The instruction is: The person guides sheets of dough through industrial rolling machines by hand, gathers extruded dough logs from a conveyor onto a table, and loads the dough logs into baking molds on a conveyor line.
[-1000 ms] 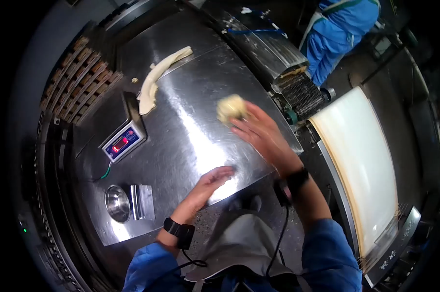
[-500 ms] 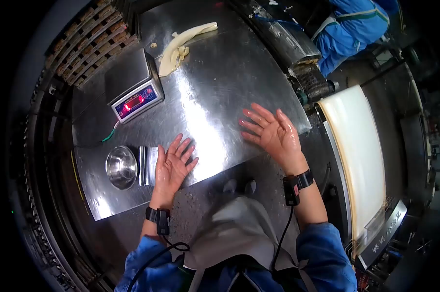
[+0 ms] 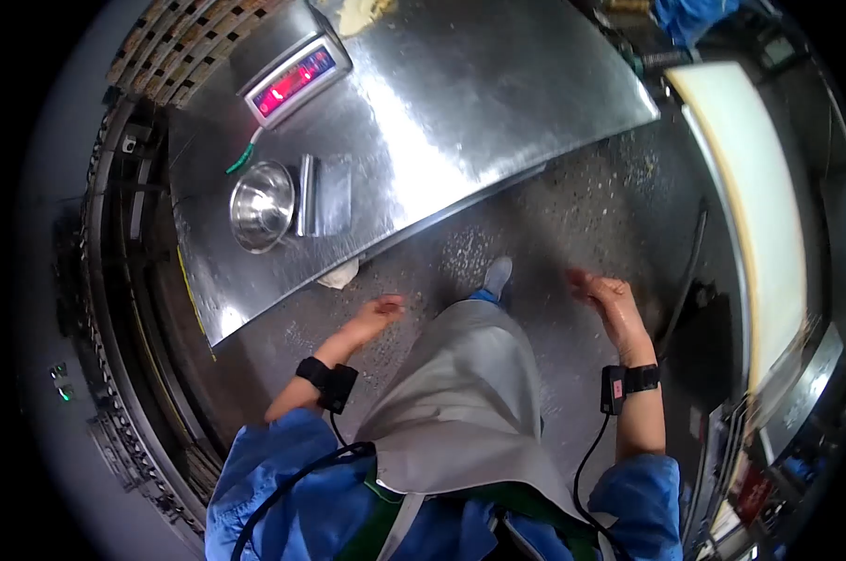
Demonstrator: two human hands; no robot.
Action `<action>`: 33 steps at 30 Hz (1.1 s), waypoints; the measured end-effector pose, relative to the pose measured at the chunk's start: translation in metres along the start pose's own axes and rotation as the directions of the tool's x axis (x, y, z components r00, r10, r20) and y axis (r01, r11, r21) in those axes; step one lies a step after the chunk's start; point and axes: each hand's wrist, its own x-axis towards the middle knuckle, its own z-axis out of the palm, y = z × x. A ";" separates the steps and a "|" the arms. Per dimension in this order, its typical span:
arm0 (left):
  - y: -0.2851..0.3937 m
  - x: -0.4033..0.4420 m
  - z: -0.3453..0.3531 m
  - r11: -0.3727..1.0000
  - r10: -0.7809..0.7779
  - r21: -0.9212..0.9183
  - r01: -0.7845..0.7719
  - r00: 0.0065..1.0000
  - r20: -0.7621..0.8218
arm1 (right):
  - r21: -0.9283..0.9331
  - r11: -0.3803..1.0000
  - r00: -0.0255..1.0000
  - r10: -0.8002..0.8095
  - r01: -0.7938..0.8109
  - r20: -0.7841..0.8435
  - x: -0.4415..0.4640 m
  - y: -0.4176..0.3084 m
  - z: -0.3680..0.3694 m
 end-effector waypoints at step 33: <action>-0.449 0.270 -0.304 0.878 0.013 0.458 0.140 0.950 -0.313 | 0.432 0.862 0.883 0.397 -0.265 -0.251 -0.013 0.393 0.277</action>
